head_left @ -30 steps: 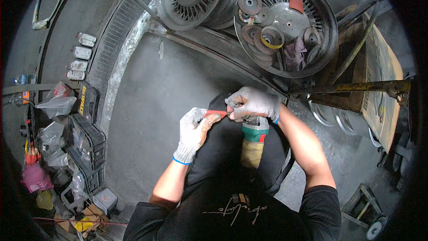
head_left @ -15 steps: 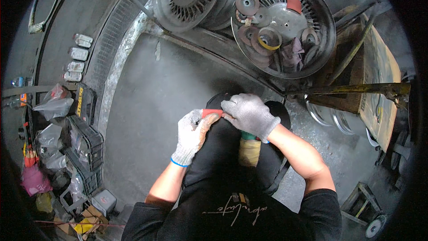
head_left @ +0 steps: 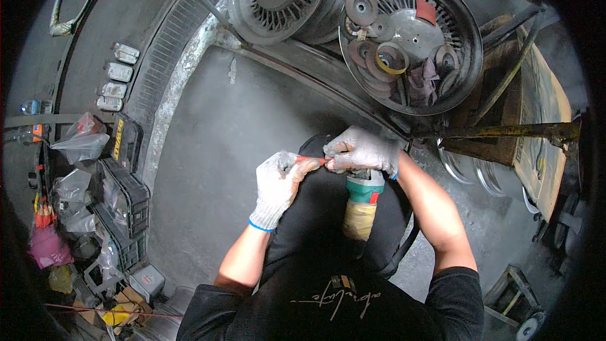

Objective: The person uses an angle grinder to sand and smooth the surface of a silver car wheel rim, moving the tool along the spokes and rim surfaces.

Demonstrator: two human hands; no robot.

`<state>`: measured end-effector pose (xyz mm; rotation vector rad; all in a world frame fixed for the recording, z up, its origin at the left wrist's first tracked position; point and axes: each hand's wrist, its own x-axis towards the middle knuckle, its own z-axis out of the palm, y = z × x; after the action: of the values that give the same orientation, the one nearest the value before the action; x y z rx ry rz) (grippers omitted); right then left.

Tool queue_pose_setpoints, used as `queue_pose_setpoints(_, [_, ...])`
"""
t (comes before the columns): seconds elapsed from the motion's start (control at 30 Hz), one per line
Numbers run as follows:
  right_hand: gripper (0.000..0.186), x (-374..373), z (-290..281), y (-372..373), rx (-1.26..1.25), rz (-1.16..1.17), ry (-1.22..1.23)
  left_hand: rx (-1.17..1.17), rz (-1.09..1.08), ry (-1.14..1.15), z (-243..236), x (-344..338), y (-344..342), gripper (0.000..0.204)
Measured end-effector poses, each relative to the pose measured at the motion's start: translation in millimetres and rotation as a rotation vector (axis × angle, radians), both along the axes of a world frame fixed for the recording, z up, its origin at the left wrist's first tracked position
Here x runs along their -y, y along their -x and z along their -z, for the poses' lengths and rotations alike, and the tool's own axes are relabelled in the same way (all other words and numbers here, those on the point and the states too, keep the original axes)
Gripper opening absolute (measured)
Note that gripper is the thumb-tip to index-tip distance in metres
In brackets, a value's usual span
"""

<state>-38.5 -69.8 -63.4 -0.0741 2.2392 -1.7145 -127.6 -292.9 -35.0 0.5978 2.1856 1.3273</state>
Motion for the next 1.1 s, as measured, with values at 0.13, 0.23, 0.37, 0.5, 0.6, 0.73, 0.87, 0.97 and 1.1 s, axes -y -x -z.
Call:
queue_pose_setpoints(0.13, [0.034,-1,-4,0,0.047,-0.043,0.034,0.024,-0.010,-0.057,-9,-6,-2,0.028])
queue_pose_setpoints(0.23, [0.033,9,1,-5,-0.144,-0.006,-0.166,0.123,-0.071,-0.036,-6,-5,-6,0.027])
queue_pose_setpoints(0.37, [0.027,29,-1,-8,-0.279,0.158,-0.349,0.290,-0.197,-0.108,8,-1,-10,0.027])
queue_pose_setpoints(0.5, [0.023,47,-12,-17,-0.318,0.341,-0.600,0.405,-0.260,-0.179,17,4,-13,0.025])
queue_pose_setpoints(0.6, [0.023,55,-15,-20,-0.576,0.464,-0.738,0.354,-0.255,-0.144,15,2,-13,0.024])
queue_pose_setpoints(0.73, [0.023,50,-7,-22,-0.449,0.394,-0.676,0.043,-0.186,0.039,9,0,-10,0.028])
queue_pose_setpoints(0.87, [0.025,35,4,-19,-0.378,0.282,-0.482,-0.159,-0.143,0.126,9,-1,-9,0.033])
queue_pose_setpoints(0.97, [0.025,27,1,-16,-0.328,0.198,-0.400,-0.194,-0.181,0.207,18,3,-3,0.038])
queue_pose_setpoints(1.1, [0.026,9,-3,-7,-0.086,0.038,-0.234,-0.163,-0.156,-0.065,16,-6,0,0.041])
